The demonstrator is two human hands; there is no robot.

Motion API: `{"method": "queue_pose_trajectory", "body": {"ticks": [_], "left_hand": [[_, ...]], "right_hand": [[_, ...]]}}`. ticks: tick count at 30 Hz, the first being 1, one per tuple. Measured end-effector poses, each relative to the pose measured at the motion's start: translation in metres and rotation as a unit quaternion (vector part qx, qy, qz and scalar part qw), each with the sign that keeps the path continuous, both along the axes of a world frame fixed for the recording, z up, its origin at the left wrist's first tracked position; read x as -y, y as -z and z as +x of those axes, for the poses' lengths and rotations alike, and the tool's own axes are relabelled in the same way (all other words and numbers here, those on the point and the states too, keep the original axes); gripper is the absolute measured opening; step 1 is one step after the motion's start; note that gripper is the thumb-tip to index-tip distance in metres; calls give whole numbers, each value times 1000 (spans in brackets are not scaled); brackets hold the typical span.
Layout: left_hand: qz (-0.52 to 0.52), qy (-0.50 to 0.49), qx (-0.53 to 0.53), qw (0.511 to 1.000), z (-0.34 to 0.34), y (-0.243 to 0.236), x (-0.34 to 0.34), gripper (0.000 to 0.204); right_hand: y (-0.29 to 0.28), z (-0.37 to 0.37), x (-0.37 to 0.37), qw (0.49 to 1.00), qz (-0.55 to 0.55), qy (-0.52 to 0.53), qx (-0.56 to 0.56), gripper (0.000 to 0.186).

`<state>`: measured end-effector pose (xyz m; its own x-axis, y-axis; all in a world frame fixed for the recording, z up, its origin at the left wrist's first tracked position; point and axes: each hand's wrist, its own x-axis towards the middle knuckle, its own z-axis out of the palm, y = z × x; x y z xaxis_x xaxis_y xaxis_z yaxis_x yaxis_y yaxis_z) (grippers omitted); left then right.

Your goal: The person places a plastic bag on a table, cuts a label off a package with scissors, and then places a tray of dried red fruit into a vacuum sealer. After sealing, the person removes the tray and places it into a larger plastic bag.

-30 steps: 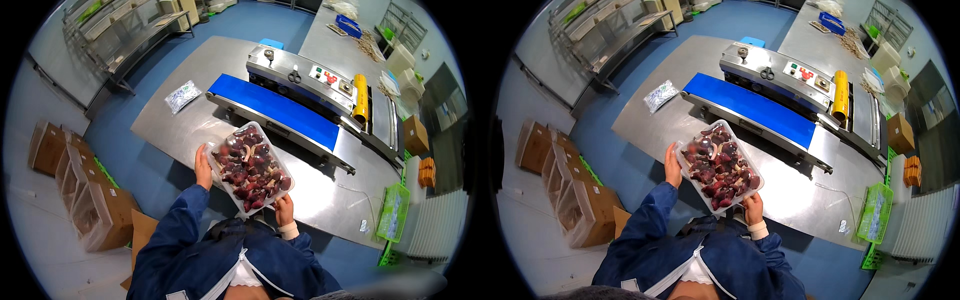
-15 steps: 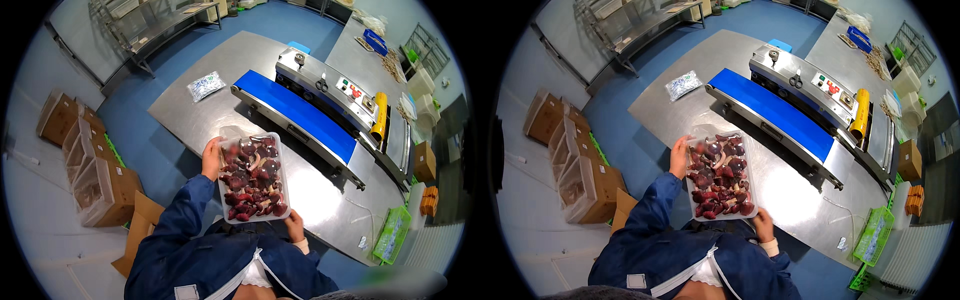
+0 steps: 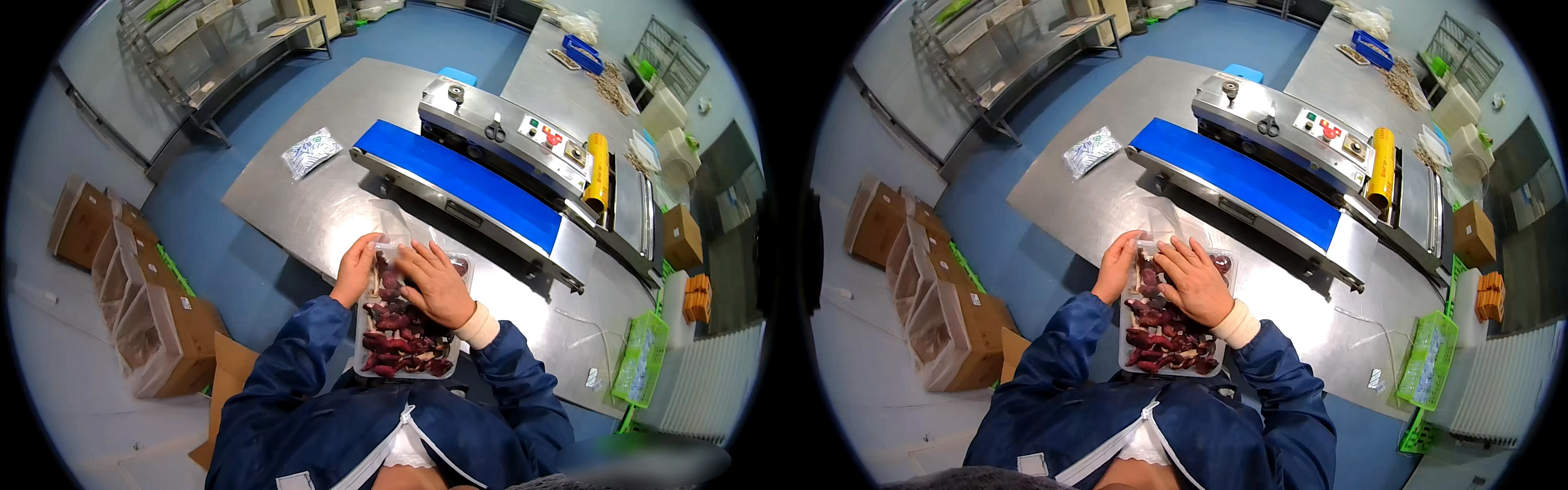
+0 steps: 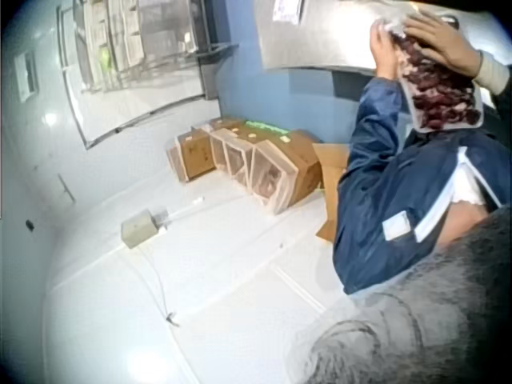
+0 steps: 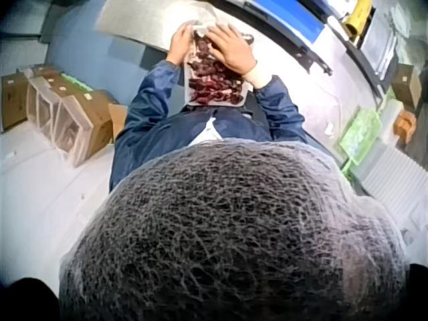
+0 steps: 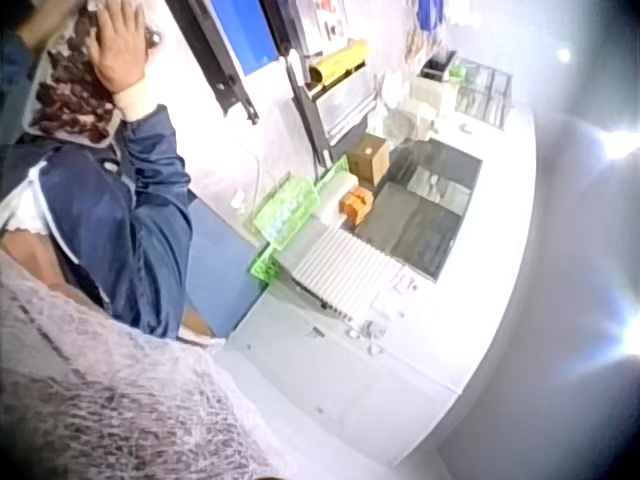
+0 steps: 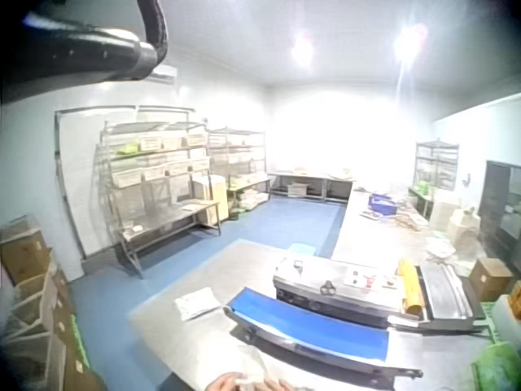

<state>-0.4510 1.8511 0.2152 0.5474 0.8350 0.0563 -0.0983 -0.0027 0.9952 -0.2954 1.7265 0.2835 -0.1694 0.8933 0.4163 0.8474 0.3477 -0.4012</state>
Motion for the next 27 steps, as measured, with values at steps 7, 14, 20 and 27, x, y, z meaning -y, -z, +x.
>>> {"method": "queue_pose_trajectory", "body": {"ticks": [7,14,20,27], "left_hand": [[-26,-6,24,999,-13,7,3,28],[-23,-11,9,1000,-19,13,-1,28],[-2,-87,-47,995,-26,40,-8,31],[-58,-130,-56,988,-25,65,-13,32]], "right_hand": [[6,-9,-4,999,-9,-32,11,51],[16,33,4,997,-37,0,-70,44],[90,44,26,868,-89,125,-472,52],[159,13,48,600,-240,41,-762,43]]}}
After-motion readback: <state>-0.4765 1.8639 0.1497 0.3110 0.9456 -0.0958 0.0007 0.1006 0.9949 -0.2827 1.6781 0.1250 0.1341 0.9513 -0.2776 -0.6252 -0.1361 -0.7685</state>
